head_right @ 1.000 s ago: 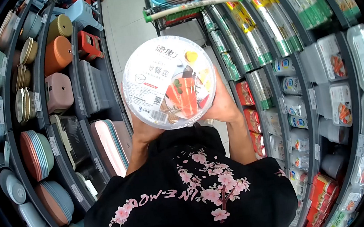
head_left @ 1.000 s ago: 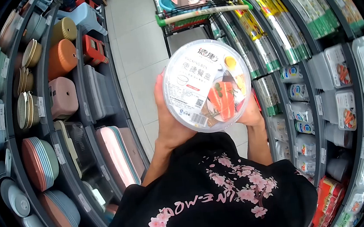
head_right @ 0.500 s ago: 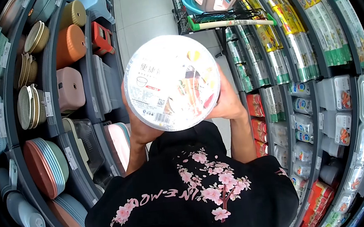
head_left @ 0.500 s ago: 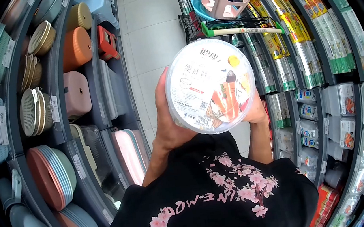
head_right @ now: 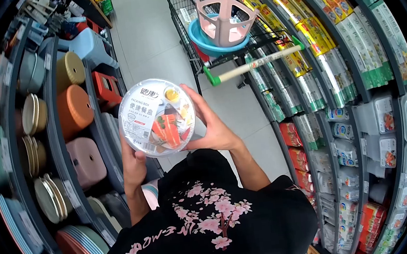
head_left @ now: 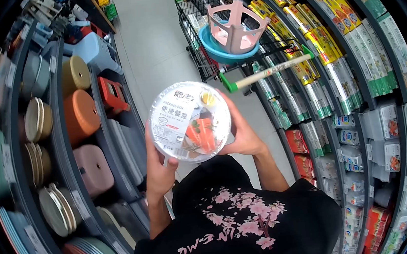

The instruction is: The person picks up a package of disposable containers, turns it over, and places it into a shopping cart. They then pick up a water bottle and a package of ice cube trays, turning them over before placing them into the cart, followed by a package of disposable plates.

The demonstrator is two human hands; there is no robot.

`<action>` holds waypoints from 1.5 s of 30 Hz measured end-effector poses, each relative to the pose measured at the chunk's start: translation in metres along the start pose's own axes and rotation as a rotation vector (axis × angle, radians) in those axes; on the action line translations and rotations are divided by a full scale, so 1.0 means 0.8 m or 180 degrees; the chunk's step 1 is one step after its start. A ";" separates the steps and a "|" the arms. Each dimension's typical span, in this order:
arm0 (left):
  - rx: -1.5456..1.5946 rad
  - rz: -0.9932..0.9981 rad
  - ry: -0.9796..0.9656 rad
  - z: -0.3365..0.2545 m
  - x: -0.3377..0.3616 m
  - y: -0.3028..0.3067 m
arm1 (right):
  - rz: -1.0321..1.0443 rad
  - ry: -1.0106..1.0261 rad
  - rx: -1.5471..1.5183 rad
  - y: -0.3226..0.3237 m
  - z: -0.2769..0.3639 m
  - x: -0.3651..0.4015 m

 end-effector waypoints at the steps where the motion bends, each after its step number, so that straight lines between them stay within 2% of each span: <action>1: -0.0043 0.0037 -0.0008 -0.003 -0.025 0.010 | -0.0033 0.0039 -0.0027 0.001 -0.002 -0.027; 3: 0.0178 -0.0183 0.0350 0.000 -0.065 0.034 | -0.0066 -0.0306 -0.0244 0.000 -0.013 -0.070; 4: 0.0117 -0.0233 0.0296 -0.007 -0.087 0.044 | 0.0024 -0.0085 0.0266 0.004 -0.020 -0.091; 9: -0.0055 -0.0482 0.0368 -0.008 -0.180 0.088 | 0.0289 -0.0036 0.0448 0.010 -0.049 -0.180; 11: -0.0247 -0.0673 0.0196 -0.020 -0.212 0.097 | 0.0175 -0.0501 -0.0509 0.009 -0.069 -0.209; 15: -0.0155 -0.0601 0.0317 0.011 -0.277 0.133 | -0.0252 -0.0669 -0.0602 0.021 -0.088 -0.260; 18: 0.0021 -0.0301 0.0414 0.033 -0.339 0.135 | -0.0702 -0.0853 -0.0572 0.050 -0.094 -0.297; 21: 0.0150 -0.0075 0.0484 0.064 -0.406 0.145 | -0.1075 -0.0555 -0.0208 0.076 -0.112 -0.338; 23: 0.0299 0.0228 0.0589 0.080 -0.459 0.143 | -0.1490 -0.0544 -0.0473 0.090 -0.120 -0.363; 25: 0.0272 0.0353 0.0682 0.096 -0.510 0.146 | -0.1767 -0.0356 -0.0287 0.106 -0.130 -0.393; 29: 0.0102 0.0924 0.0708 0.122 -0.612 0.145 | -0.2419 -0.0428 -0.0413 0.132 -0.134 -0.448; 31: 0.0053 0.1351 0.0668 0.131 -0.664 0.131 | -0.2600 -0.0358 -0.0156 0.151 -0.136 -0.472; 33: 0.0032 0.1468 0.0489 0.132 -0.706 0.125 | -0.2936 -0.0283 -0.0039 0.158 -0.136 -0.495; 35: 0.0492 0.1859 0.0563 0.123 -0.749 0.086 | -0.3198 -0.0116 -0.0148 0.181 -0.127 -0.512; 37: 0.0486 0.2064 0.0615 0.129 -0.788 0.049 | -0.3464 -0.0100 0.0117 0.215 -0.129 -0.516; 39: 0.0698 0.2221 0.0601 0.154 -0.822 0.004 | -0.3681 0.0096 -0.0132 0.250 -0.137 -0.520; 40: 0.0437 0.2222 0.0367 0.180 -0.837 -0.005 | -0.3774 0.0140 -0.0106 0.258 -0.148 -0.520; 43: 0.0310 0.2437 0.0419 0.219 -0.876 -0.081 | -0.4004 0.0266 -0.0086 0.324 -0.165 -0.513; 45: 0.0585 0.2732 0.0536 0.235 -0.893 -0.134 | -0.4306 0.0391 0.0021 0.368 -0.176 -0.504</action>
Point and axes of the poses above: each hand's wrist, its own x-axis away from the middle knuckle, its own y-axis out of the back of the hand, z = x × y, the point moved 7 cm from there along -x, towards the middle knuckle, and after that the axes turned 2 degrees about y, right-handed, at the moved point
